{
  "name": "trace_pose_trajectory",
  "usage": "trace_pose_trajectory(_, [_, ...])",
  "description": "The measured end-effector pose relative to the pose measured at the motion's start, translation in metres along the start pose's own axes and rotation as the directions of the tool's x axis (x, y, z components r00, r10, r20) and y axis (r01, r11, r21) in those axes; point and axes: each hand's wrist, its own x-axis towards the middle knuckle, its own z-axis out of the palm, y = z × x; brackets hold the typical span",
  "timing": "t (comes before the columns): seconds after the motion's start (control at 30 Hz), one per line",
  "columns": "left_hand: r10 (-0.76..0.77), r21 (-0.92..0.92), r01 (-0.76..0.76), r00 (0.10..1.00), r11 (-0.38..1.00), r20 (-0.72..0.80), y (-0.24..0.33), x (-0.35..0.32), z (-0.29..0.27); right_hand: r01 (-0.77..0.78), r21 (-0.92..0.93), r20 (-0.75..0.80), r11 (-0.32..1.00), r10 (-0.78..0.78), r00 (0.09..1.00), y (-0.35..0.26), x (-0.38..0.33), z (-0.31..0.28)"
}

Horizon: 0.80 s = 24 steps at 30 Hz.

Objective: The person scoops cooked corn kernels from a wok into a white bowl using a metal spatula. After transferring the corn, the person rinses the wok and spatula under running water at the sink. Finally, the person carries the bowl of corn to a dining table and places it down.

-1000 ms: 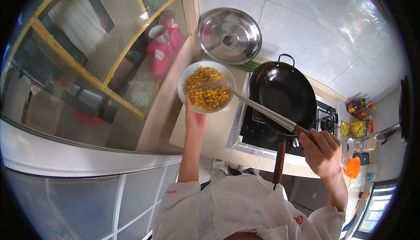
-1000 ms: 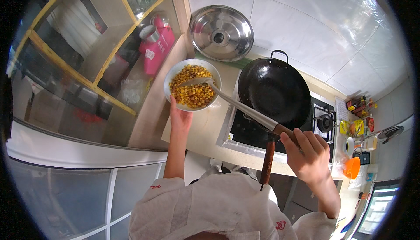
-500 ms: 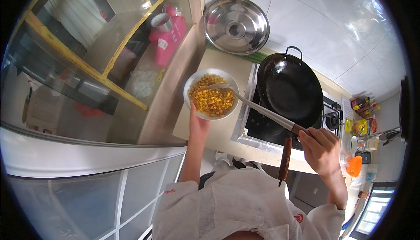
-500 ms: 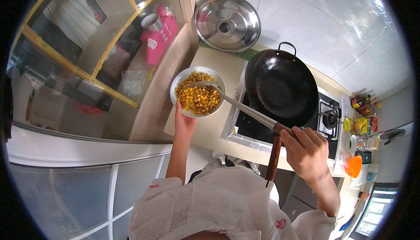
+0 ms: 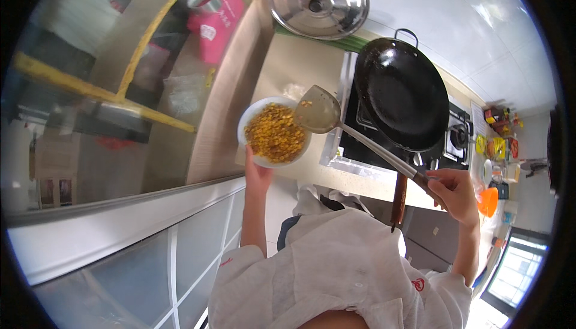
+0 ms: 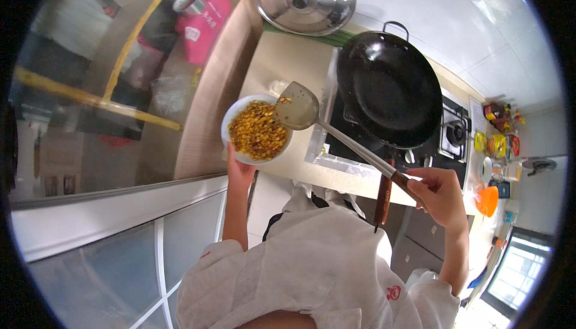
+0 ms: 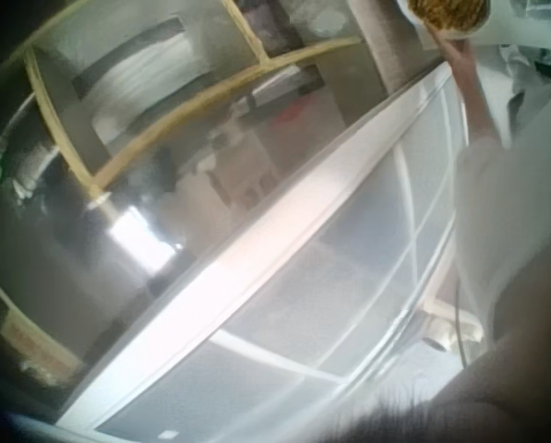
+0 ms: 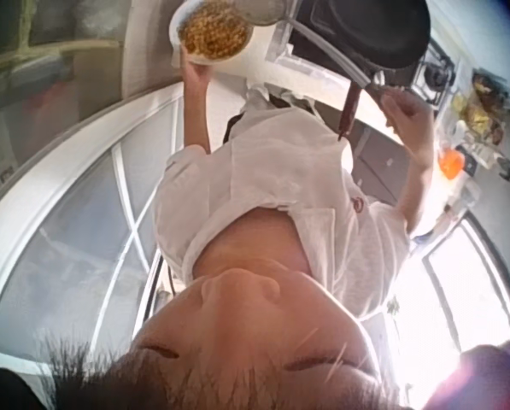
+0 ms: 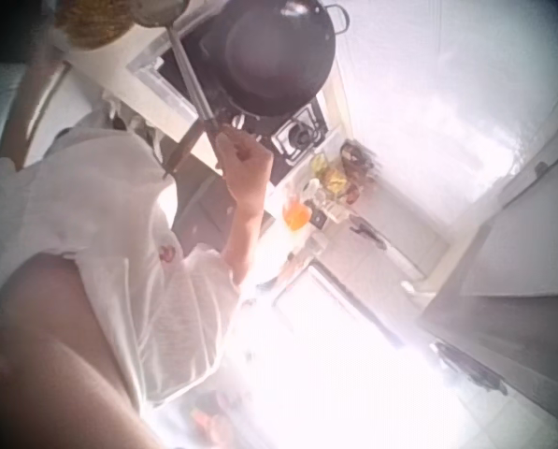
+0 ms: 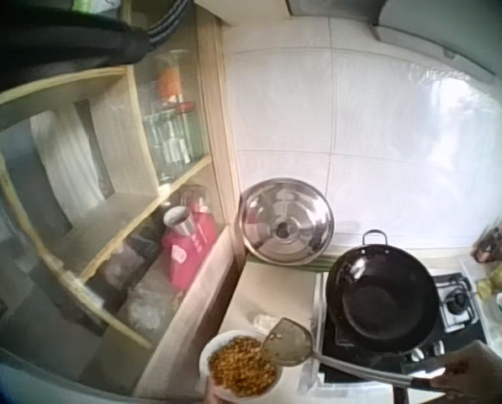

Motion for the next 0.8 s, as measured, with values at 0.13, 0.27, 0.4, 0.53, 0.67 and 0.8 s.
trace_pose_trajectory(0.13, [0.013,0.011,-0.014,0.99,1.0,0.141,-0.005,-0.004,-0.028,-0.13,0.274,0.093,0.953,0.108,0.99,0.02,-0.01,-0.018])
trace_pose_trajectory(0.27, [0.005,0.09,-0.016,0.992,0.996,0.128,-0.003,-0.012,-0.017,-0.082,0.477,0.021,0.875,0.081,0.996,0.039,-0.023,-0.041])
trace_pose_trajectory(0.4, [0.018,0.025,-0.019,0.998,0.999,0.057,-0.016,-0.017,-0.005,0.045,0.408,-0.206,0.912,0.044,0.978,0.067,-0.023,-0.067])
trace_pose_trajectory(0.53, [0.072,0.097,-0.073,0.997,0.993,0.009,-0.036,0.007,-0.023,0.021,0.289,-0.254,0.957,0.056,0.966,0.095,0.006,-0.076])
trace_pose_trajectory(0.67, [0.121,0.108,-0.124,0.992,0.986,0.034,-0.039,0.01,-0.004,0.063,0.28,-0.255,0.958,0.011,0.967,0.129,0.047,-0.062])
trace_pose_trajectory(0.8, [0.203,0.262,-0.195,0.979,0.945,-0.004,-0.028,0.009,-0.005,0.103,0.378,-0.2,0.92,-0.028,0.979,0.141,0.07,-0.045])
